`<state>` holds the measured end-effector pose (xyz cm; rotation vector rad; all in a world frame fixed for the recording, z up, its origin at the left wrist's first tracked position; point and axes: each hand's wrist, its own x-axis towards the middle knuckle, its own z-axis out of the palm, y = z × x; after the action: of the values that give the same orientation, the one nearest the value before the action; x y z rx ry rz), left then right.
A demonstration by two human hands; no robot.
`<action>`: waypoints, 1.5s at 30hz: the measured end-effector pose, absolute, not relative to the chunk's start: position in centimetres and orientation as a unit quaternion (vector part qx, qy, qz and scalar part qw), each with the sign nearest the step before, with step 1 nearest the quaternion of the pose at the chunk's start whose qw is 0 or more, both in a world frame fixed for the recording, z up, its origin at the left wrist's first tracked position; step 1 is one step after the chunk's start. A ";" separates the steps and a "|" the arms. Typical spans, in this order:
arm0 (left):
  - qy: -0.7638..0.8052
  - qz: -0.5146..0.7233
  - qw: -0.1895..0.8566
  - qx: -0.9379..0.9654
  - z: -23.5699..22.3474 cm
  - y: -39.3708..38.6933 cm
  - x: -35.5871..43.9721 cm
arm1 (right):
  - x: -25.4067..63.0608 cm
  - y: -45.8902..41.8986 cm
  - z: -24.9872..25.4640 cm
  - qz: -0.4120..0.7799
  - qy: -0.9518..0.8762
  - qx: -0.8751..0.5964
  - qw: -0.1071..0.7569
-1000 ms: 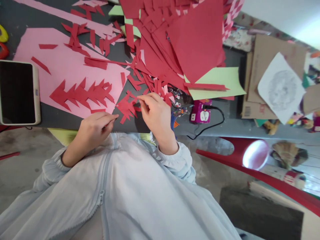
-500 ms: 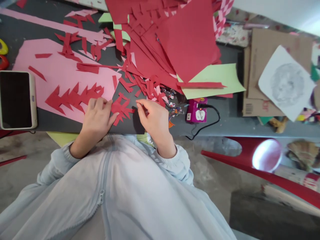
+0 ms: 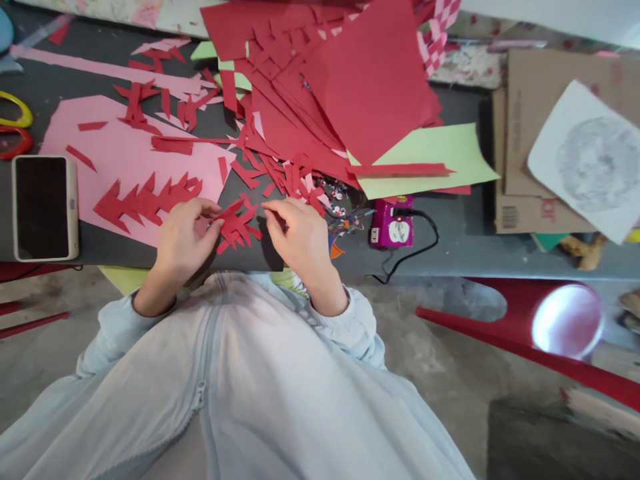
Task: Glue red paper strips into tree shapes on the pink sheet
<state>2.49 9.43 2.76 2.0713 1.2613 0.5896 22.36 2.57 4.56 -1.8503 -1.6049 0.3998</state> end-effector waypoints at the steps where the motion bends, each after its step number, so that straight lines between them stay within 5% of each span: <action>1: 0.483 0.256 0.366 0.753 3.0 9.6 2.3 | 22.4 2.6 4.6 0.164 -0.599 -0.706 0.339; 6: 0.473 0.348 0.527 0.614 4.6 10.7 1.2 | 22.0 3.2 4.7 0.299 -0.505 -0.698 0.410; 19: 0.479 0.365 0.607 0.518 5.4 10.3 0.0 | 18.9 5.5 5.2 0.470 -0.442 -0.621 0.444; 45: 0.495 0.336 0.536 0.595 2.7 7.7 -3.7 | 18.3 5.5 3.7 0.484 -0.461 -0.652 0.359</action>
<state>-3.65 7.65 2.69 1.4178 1.1783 0.8011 18.32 5.52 3.73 -1.6823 -1.1883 1.2475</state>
